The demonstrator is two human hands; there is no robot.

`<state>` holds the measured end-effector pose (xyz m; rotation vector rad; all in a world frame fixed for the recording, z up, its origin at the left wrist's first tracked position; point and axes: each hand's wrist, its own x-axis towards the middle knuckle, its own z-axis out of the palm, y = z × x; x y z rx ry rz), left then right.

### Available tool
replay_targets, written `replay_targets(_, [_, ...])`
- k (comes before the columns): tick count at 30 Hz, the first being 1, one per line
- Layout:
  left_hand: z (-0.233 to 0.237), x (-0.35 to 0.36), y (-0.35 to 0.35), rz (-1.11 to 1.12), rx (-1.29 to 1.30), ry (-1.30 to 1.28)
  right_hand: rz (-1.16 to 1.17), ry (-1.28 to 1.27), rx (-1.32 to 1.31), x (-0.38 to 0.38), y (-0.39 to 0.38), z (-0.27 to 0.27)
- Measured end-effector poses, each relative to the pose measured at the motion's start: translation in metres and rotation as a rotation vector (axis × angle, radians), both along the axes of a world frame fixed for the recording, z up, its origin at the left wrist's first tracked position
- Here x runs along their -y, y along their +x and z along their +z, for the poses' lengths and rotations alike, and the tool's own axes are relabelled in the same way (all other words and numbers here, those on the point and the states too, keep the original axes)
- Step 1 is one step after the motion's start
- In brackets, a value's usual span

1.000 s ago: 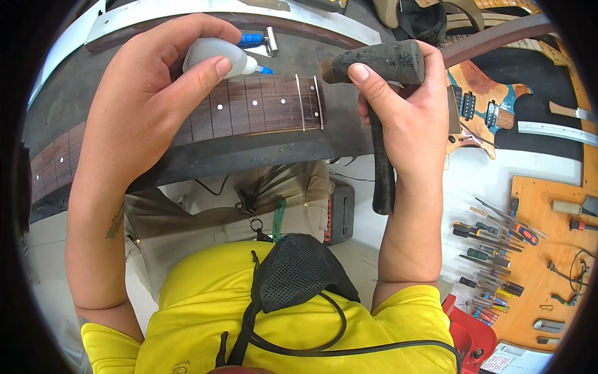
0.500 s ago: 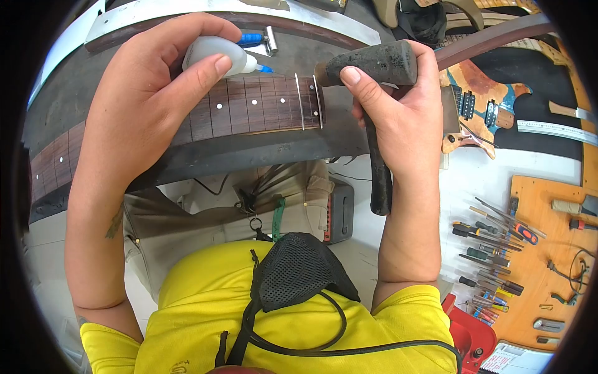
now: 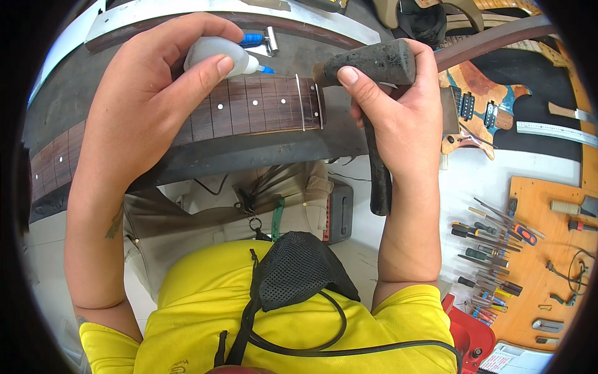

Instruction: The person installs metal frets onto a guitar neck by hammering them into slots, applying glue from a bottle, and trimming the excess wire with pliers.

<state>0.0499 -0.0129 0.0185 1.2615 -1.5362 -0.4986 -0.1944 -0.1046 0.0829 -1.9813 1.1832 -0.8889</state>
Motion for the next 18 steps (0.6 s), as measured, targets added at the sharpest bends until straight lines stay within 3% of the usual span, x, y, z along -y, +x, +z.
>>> replay_targets(5, [0.001,0.000,0.001,-0.027,-0.044,0.056,0.025,0.002,-0.019,0.002,0.001,-0.001])
replay_targets(6, [0.016,-0.005,0.001,-0.026,-0.044,0.056,0.026,0.002,-0.019,0.002,0.002,-0.001])
replay_targets(8, [0.058,-0.017,-0.001,0.005,-0.148,0.322,0.029,-0.021,-0.073,0.003,0.004,0.000])
replay_targets(18, [0.037,-0.019,0.011,0.022,-0.228,0.284,0.132,-0.010,-0.355,0.015,0.020,0.022])
